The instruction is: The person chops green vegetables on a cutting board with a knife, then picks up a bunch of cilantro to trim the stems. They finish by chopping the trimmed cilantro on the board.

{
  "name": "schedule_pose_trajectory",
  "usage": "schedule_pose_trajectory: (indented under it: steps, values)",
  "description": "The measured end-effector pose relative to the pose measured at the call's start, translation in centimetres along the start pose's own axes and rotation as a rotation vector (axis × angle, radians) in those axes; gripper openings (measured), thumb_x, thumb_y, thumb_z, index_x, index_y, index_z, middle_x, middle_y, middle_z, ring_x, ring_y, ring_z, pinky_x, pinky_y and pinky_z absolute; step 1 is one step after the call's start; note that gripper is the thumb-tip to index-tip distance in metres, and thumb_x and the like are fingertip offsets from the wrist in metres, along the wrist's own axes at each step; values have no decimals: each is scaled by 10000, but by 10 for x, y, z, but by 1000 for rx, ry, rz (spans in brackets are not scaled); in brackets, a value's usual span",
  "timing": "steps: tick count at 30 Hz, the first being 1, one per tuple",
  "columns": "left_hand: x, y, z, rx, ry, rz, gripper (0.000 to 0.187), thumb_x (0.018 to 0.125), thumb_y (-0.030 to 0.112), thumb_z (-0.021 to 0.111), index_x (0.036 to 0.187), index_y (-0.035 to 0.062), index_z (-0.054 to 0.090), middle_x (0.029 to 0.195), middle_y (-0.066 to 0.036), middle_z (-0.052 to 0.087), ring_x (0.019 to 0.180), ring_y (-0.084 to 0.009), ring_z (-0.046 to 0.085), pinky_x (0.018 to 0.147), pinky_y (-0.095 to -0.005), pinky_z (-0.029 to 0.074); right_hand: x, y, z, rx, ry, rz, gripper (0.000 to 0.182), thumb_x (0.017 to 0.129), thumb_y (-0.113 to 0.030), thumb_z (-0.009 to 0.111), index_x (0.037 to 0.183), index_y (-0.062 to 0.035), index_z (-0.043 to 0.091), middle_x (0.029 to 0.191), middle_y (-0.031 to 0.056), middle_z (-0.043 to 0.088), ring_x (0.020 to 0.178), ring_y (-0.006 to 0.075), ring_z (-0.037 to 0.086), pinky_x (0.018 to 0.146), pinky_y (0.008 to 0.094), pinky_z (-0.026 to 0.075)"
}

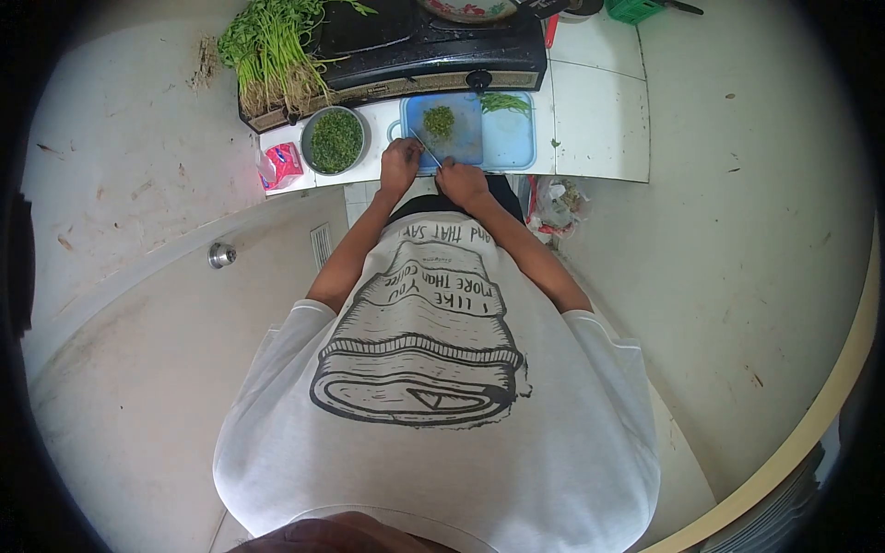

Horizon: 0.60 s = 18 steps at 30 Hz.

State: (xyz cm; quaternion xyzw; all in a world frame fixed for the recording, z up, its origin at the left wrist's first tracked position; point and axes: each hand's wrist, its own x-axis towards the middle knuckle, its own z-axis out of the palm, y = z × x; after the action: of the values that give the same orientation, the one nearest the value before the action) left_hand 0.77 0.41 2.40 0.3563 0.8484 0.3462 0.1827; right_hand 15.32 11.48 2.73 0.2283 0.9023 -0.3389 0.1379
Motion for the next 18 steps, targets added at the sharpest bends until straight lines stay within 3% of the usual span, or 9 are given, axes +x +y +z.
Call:
schedule_pose_trajectory:
  steps: [6,9,18]
  values:
    - [1,-4,1,22,18,82,85,849,-24,646,903,4,706,860,-171,660,818,-363,658,775,-448,533,8,2,-1,20,66,-20,403,1031,-356,504,946,11,647,755,225,720,717,409,730,679,519,595]
    - [0,0,0,-25,-25,-38,97,845,-26,644,908,2,712,861,-173,659,800,-367,664,767,-448,538,3,8,-2,0,54,-60,409,1034,-376,501,963,-2,650,746,226,714,705,410,725,675,523,593]
    - [-1,-2,1,-1,2,5,102,840,-33,639,898,-6,718,853,-178,655,776,-365,673,743,-446,544,1,5,-1,11,34,-63,426,1043,-391,485,973,-5,650,752,229,714,709,424,721,674,534,592]
